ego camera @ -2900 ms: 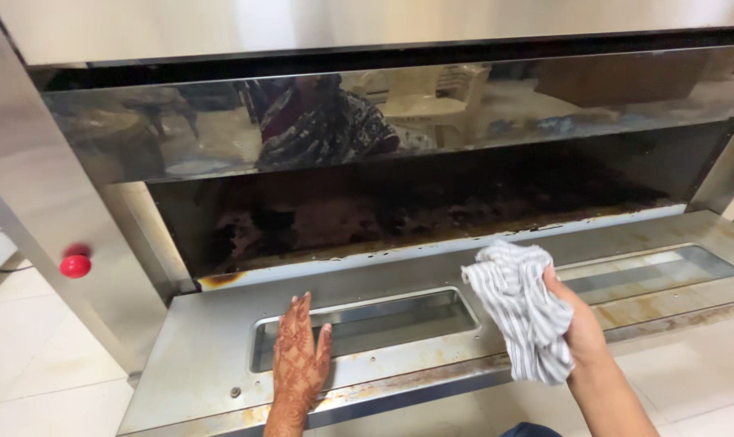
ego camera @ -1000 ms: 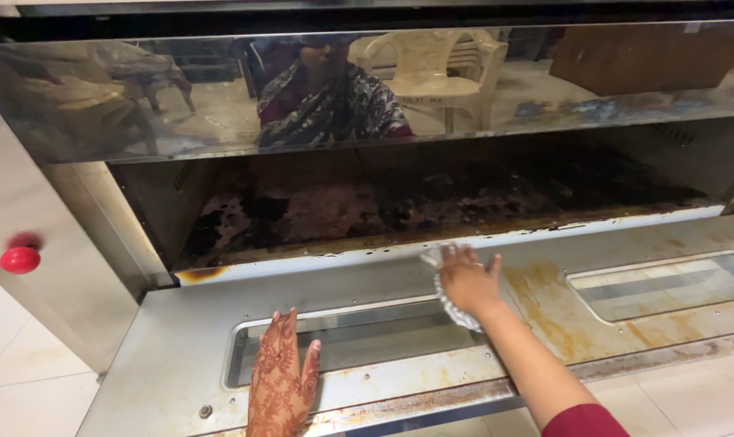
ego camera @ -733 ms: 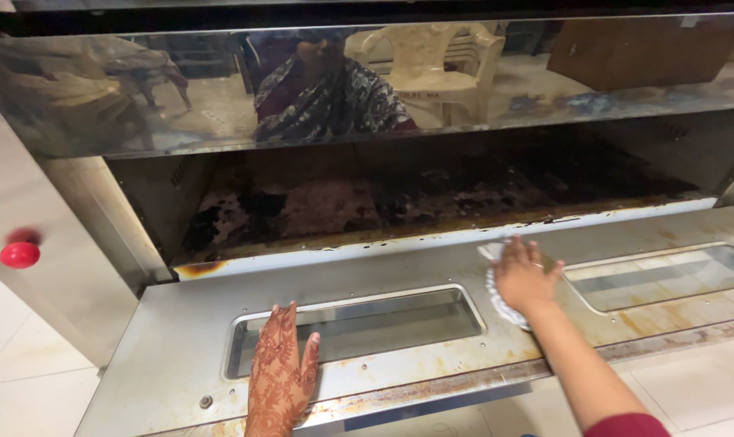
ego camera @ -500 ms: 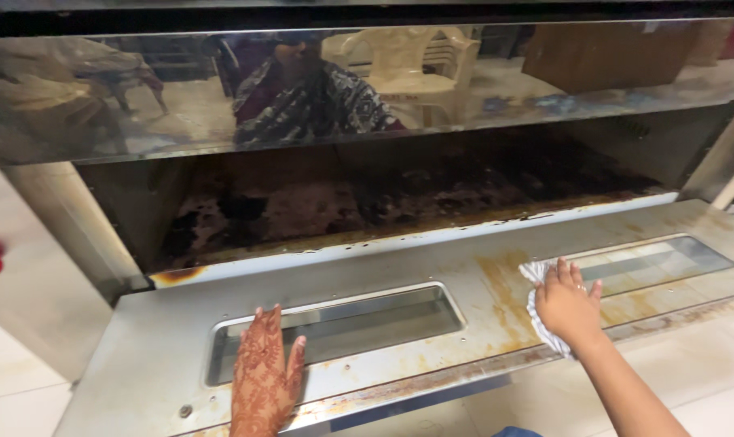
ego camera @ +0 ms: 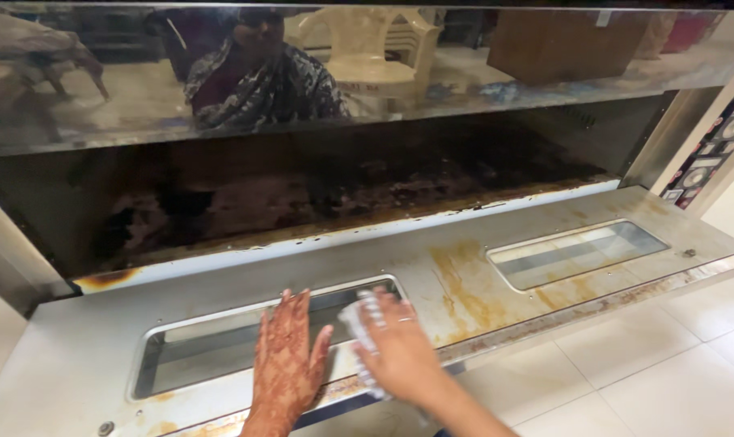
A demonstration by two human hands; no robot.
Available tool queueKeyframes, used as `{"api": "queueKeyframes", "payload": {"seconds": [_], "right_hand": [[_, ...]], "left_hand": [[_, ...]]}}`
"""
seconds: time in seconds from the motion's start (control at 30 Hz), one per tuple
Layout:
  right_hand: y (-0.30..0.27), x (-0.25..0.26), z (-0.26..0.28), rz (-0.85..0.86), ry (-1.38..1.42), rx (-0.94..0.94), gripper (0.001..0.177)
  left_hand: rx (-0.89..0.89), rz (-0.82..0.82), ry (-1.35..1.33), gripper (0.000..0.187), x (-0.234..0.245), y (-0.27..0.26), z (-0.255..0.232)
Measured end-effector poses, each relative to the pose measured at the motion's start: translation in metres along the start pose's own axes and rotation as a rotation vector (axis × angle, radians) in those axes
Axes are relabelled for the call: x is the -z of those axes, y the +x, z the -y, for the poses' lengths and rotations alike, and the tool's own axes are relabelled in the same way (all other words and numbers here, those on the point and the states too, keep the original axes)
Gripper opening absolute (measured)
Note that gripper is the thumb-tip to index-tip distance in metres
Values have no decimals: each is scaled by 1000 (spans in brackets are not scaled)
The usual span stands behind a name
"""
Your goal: The person wipes the lower metal panel and glass window of a commercial oven door using a striped cloth. They repeatedly rub the surface and edges, then wipe the upper glass panel and side frame.
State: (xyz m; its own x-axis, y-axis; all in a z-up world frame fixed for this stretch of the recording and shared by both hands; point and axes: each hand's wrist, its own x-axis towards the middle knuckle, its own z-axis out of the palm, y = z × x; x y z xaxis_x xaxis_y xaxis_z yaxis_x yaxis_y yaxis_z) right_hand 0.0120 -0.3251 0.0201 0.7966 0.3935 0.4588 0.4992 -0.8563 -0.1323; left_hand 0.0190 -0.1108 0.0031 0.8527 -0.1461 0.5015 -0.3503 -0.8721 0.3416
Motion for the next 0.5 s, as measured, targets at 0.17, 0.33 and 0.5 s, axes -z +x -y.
{"api": "queueKeyframes", "payload": {"seconds": [0.17,0.33,0.5], "right_hand": [[8,7,46,84,222,100,59],[10,3,27,193,89,74,53],[21,-9,-45,204,-117,-199,58]], "left_hand": [[-82,-16,-97,73,-13,13,-21],[79,-11,-174,69,-7,6,-14],[159,4,-256,70,-3,2,-15]]}}
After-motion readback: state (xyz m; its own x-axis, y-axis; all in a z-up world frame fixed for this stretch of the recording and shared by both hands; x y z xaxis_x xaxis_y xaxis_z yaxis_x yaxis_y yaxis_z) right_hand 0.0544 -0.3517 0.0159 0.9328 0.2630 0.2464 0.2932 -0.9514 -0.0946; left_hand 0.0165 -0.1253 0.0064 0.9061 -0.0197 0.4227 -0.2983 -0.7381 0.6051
